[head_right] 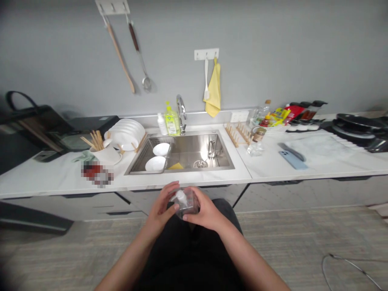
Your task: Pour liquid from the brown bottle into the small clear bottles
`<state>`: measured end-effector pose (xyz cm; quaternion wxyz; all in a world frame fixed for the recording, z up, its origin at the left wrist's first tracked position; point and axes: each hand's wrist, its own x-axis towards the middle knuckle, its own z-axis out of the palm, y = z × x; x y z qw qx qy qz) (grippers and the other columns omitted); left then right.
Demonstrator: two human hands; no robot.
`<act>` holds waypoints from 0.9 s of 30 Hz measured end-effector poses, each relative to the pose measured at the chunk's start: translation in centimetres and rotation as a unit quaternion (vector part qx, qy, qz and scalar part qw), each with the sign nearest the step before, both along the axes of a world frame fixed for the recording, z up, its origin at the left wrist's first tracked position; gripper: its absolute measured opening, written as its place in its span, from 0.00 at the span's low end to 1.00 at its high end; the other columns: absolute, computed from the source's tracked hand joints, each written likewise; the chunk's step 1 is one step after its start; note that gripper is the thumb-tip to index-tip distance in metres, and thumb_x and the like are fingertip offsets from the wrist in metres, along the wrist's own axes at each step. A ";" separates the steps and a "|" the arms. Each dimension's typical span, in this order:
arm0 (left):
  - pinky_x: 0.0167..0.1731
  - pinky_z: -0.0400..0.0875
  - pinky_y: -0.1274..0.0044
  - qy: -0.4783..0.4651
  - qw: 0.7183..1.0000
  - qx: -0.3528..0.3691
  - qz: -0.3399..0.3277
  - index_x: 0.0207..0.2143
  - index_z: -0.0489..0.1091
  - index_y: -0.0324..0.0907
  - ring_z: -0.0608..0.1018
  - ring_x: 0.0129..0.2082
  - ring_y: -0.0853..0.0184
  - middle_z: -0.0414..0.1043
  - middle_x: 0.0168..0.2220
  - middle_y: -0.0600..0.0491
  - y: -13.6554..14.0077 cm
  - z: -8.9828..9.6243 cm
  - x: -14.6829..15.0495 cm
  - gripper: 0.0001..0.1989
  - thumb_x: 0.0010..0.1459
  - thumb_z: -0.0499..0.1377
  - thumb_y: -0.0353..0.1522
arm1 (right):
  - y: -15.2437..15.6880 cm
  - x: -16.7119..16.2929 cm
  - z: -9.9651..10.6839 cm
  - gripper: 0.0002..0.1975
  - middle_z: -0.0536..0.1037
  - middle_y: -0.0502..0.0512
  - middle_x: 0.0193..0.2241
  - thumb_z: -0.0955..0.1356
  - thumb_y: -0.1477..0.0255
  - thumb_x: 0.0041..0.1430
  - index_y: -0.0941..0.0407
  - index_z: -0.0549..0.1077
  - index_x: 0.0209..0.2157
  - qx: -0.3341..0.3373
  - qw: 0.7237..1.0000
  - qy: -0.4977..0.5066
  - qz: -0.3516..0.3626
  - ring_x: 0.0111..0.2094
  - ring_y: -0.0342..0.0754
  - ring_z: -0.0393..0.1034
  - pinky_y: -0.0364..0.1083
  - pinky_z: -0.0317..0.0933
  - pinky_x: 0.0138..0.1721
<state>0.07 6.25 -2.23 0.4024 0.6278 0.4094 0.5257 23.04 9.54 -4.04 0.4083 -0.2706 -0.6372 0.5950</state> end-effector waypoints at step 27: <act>0.51 0.83 0.65 0.041 0.995 -0.026 0.082 0.48 0.82 0.43 0.87 0.46 0.54 0.87 0.47 0.46 -1.0 2.7 1.7 0.25 0.48 0.82 0.38 | -3.7 -0.9 3.2 0.44 0.86 0.58 0.60 0.87 0.73 0.46 0.49 0.78 0.64 0.078 0.985 -0.124 -0.091 0.58 0.63 0.83 0.59 0.77 0.62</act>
